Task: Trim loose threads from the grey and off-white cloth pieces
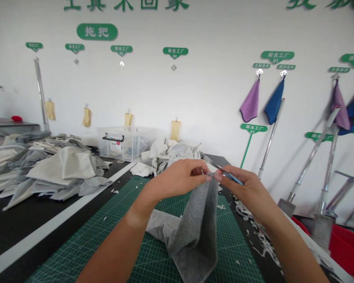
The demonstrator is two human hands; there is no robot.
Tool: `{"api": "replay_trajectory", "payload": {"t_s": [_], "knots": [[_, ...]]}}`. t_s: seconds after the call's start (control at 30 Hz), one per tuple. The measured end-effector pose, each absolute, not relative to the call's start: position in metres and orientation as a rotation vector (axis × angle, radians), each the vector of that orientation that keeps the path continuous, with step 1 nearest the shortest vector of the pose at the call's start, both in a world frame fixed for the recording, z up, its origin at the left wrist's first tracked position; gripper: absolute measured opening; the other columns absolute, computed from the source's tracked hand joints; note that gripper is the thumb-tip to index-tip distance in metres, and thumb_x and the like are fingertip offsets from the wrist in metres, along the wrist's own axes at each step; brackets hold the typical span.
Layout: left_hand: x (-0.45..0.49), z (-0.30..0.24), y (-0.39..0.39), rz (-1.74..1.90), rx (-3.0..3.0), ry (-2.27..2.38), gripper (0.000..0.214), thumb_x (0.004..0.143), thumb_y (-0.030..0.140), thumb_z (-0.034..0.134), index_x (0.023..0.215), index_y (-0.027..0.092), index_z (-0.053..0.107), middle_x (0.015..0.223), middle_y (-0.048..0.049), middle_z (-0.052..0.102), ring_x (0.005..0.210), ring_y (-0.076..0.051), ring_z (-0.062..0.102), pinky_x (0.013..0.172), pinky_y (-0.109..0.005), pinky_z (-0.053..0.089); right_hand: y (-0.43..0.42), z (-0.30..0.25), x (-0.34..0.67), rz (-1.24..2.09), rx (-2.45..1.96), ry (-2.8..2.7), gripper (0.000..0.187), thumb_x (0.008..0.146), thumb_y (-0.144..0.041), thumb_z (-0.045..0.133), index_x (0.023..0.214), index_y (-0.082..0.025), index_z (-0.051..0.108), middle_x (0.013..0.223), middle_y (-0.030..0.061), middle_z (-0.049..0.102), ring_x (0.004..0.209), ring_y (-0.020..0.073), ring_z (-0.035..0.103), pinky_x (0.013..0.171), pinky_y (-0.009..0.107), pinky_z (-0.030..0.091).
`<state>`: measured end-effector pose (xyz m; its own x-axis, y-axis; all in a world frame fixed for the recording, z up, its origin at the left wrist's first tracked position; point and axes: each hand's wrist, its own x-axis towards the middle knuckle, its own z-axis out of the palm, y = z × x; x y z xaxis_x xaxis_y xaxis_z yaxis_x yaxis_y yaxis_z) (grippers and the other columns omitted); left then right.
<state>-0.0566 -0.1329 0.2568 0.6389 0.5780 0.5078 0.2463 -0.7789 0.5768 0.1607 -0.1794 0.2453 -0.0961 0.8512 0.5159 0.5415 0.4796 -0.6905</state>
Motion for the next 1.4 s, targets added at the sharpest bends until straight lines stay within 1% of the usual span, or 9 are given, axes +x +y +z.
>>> {"api": "replay_trajectory", "payload": {"t_s": [0.1, 0.2, 0.37, 0.67, 0.8, 0.97, 1.1, 1.2, 1.4], "knots": [[-0.056, 0.257, -0.134, 0.937, 2.4, 0.621, 0.027, 0.094, 0.044, 0.052, 0.099, 0.022, 0.067, 0.078, -0.0016, 0.065, 0.071, -0.015, 0.058, 0.063, -0.027, 0.042, -0.179, 0.244, 0.161, 0.395, -1.183, -1.787, 0.045, 0.088, -0.061, 0.062, 0.099, -0.02, 0.074, 0.086, 0.0042, 0.069, 0.081, 0.0208, 0.059, 0.071, 0.028, 0.044], [-0.053, 0.256, -0.133, 0.95, 2.414, 0.586, 0.02, 0.094, 0.039, 0.054, 0.098, 0.022, 0.065, 0.08, -0.0011, 0.065, 0.072, -0.014, 0.057, 0.063, -0.027, 0.041, -0.177, 0.241, 0.162, 0.399, -1.191, -1.803, 0.039, 0.089, -0.058, 0.063, 0.1, -0.021, 0.071, 0.086, 0.0026, 0.067, 0.081, 0.0201, 0.058, 0.071, 0.028, 0.043], [-0.052, 0.256, -0.131, 1.082, 2.419, 0.612, 0.014, 0.093, 0.03, 0.051, 0.096, 0.023, 0.063, 0.08, -0.0008, 0.065, 0.072, -0.014, 0.056, 0.064, -0.027, 0.041, -0.171, 0.236, 0.162, 0.428, -1.228, -1.766, 0.037, 0.086, -0.056, 0.067, 0.106, -0.024, 0.068, 0.097, 0.0033, 0.07, 0.089, 0.0232, 0.061, 0.077, 0.031, 0.046], [-0.057, 0.269, -0.123, 1.596, 2.214, 0.716, 0.012, 0.094, 0.032, 0.052, 0.093, 0.023, 0.06, 0.078, -0.0013, 0.064, 0.073, -0.014, 0.058, 0.067, -0.029, 0.045, -0.167, 0.23, 0.15, 0.598, -1.14, -1.85, 0.032, 0.089, -0.051, 0.064, 0.1, -0.022, 0.072, 0.099, 0.0049, 0.069, 0.098, 0.0247, 0.06, 0.087, 0.033, 0.047], [-0.061, 0.279, -0.113, 1.855, 2.033, 0.721, 0.012, 0.095, 0.033, 0.054, 0.092, 0.023, 0.058, 0.072, 0.0001, 0.06, 0.066, -0.013, 0.056, 0.06, -0.026, 0.044, -0.163, 0.219, 0.137, 0.66, -1.159, -1.903, 0.028, 0.089, -0.05, 0.064, 0.09, -0.022, 0.07, 0.094, 0.0032, 0.069, 0.093, 0.0227, 0.06, 0.083, 0.03, 0.046], [-0.066, 0.289, -0.113, 2.025, 1.902, 0.695, 0.013, 0.097, 0.037, 0.054, 0.095, 0.024, 0.055, 0.062, 0.0028, 0.054, 0.056, -0.011, 0.051, 0.052, -0.025, 0.042, -0.159, 0.198, 0.116, 0.823, -1.071, -2.03, 0.027, 0.089, -0.047, 0.063, 0.09, -0.022, 0.073, 0.092, 0.0018, 0.071, 0.095, 0.024, 0.063, 0.085, 0.031, 0.047], [-0.072, 0.294, -0.118, 2.183, 1.8, 0.716, 0.017, 0.098, 0.042, 0.053, 0.098, 0.025, 0.054, 0.063, 0.0027, 0.055, 0.055, -0.01, 0.053, 0.048, -0.024, 0.04, -0.156, 0.175, 0.104, 0.989, -1.002, -2.114, 0.023, 0.087, -0.038, 0.063, 0.094, -0.022, 0.077, 0.093, -0.0003, 0.074, 0.095, 0.0261, 0.065, 0.084, 0.031, 0.048], [-0.077, 0.297, -0.121, 2.298, 1.723, 0.737, 0.018, 0.099, 0.043, 0.051, 0.103, 0.026, 0.053, 0.064, 0.003, 0.055, 0.055, -0.01, 0.054, 0.047, -0.023, 0.04, -0.151, 0.153, 0.099, 1.046, -1.063, -2.16, 0.021, 0.083, -0.031, 0.063, 0.091, -0.021, 0.079, 0.088, -0.0015, 0.075, 0.088, 0.0255, 0.066, 0.079, 0.03, 0.049], [-0.082, 0.303, -0.125, 2.54, 1.595, 0.753, 0.016, 0.1, 0.043, 0.05, 0.103, 0.027, 0.05, 0.068, 0.0038, 0.055, 0.058, -0.01, 0.055, 0.048, -0.023, 0.041, -0.138, 0.121, 0.099, 0.98, -1.133, -2.219, 0.023, 0.078, -0.026, 0.064, 0.091, -0.021, 0.082, 0.079, -0.001, 0.075, 0.086, 0.025, 0.066, 0.077, 0.029, 0.049]]}}
